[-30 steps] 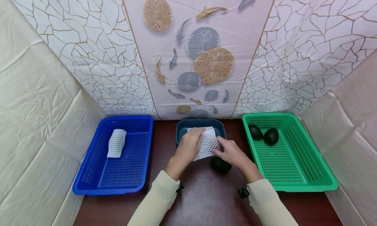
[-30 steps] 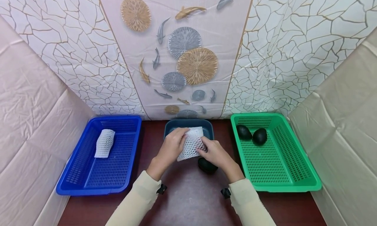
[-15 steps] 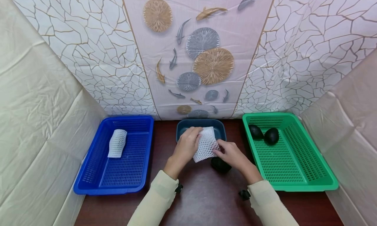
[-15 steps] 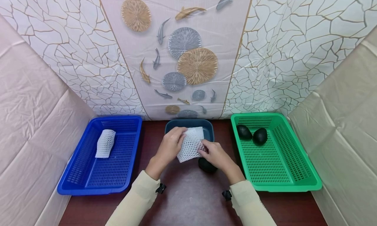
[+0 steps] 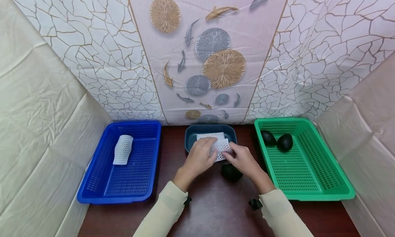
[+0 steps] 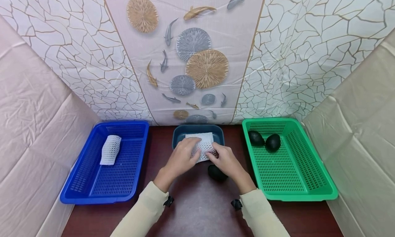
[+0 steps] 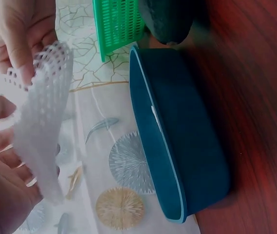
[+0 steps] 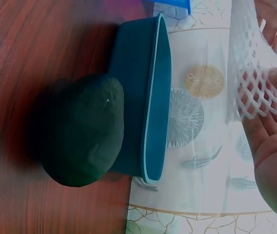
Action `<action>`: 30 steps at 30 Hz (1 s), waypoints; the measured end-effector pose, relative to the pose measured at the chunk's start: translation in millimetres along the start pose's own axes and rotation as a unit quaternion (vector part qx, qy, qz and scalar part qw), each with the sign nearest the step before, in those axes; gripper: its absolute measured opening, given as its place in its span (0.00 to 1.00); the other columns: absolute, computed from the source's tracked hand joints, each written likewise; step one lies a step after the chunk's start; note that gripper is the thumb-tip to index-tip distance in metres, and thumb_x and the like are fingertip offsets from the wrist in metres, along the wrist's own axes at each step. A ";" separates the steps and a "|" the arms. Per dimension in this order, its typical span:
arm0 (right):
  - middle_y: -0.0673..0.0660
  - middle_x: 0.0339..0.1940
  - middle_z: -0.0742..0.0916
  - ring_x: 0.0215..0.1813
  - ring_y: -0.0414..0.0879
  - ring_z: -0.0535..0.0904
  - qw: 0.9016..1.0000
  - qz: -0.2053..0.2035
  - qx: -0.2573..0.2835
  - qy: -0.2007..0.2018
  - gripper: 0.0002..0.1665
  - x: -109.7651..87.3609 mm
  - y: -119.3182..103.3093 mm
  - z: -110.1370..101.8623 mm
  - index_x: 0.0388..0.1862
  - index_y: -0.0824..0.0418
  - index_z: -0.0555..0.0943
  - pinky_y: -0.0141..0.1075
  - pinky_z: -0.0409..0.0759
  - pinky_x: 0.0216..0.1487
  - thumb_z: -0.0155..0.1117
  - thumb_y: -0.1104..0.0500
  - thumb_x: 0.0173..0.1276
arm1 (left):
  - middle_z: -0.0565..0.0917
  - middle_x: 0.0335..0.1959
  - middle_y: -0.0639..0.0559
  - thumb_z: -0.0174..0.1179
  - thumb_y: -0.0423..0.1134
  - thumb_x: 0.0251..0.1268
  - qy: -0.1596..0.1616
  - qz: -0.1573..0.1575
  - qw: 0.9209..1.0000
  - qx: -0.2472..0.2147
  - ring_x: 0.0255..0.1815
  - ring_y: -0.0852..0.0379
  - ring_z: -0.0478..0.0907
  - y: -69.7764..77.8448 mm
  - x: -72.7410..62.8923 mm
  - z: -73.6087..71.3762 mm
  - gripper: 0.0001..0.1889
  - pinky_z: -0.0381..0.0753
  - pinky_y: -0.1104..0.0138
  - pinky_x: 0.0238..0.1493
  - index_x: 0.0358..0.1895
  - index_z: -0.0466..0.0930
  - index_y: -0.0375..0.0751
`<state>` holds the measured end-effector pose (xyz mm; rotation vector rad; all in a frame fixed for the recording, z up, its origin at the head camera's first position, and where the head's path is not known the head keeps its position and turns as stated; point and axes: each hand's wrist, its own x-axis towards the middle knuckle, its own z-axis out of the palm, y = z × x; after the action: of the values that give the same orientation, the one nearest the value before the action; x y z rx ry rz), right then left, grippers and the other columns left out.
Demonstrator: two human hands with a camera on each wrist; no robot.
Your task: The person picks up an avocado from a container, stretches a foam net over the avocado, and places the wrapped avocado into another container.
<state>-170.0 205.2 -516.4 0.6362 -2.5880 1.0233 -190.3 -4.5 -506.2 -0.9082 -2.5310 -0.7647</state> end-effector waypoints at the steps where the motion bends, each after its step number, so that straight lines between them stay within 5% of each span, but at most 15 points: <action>1: 0.50 0.26 0.80 0.28 0.38 0.72 1.000 -0.001 0.001 0.005 0.10 0.1 -0.5 0.2 0.38 0.59 0.78 0.31 0.75 0.30 0.73 0.63 0.67 | 0.85 0.59 0.45 0.61 0.42 0.72 0.000 0.005 1.000 0.004 0.59 0.49 0.83 0.4 -1.1 1.1 0.21 0.80 0.52 0.63 0.64 0.80 0.38; 10: 0.53 0.31 0.84 0.29 0.37 0.74 0.999 -0.011 0.028 0.029 0.15 -0.6 0.6 0.5 0.49 0.62 0.81 0.32 0.76 0.30 0.74 0.64 0.65 | 0.84 0.54 0.46 0.63 0.37 0.72 0.006 0.020 1.000 -0.010 0.55 0.50 0.82 3.5 -5.1 4.6 0.19 0.82 0.57 0.60 0.63 0.80 0.37; 16: 0.58 0.46 0.91 0.36 0.40 0.85 0.997 0.013 0.070 -0.011 0.27 -4.8 4.8 0.3 0.65 0.61 0.74 0.34 0.83 0.34 0.71 0.63 0.69 | 0.85 0.48 0.45 0.61 0.33 0.74 0.016 0.004 0.999 -0.035 0.48 0.51 0.85 4.9 -6.1 4.7 0.16 0.85 0.59 0.51 0.61 0.81 0.37; 30: 0.52 0.36 0.89 0.35 0.37 0.83 0.996 0.016 0.005 -0.087 0.10 -15.0 19.6 10.2 0.45 0.59 0.80 0.33 0.86 0.38 0.72 0.62 0.69 | 0.86 0.48 0.45 0.63 0.31 0.73 0.056 -0.036 0.996 -0.065 0.50 0.52 0.86 0.0 -2.9 -5.2 0.12 0.86 0.61 0.54 0.56 0.84 0.38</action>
<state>-167.8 215.3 -541.1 0.7181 -2.7518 1.0337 -187.5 -8.9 -503.5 -0.7933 -2.4514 -0.9832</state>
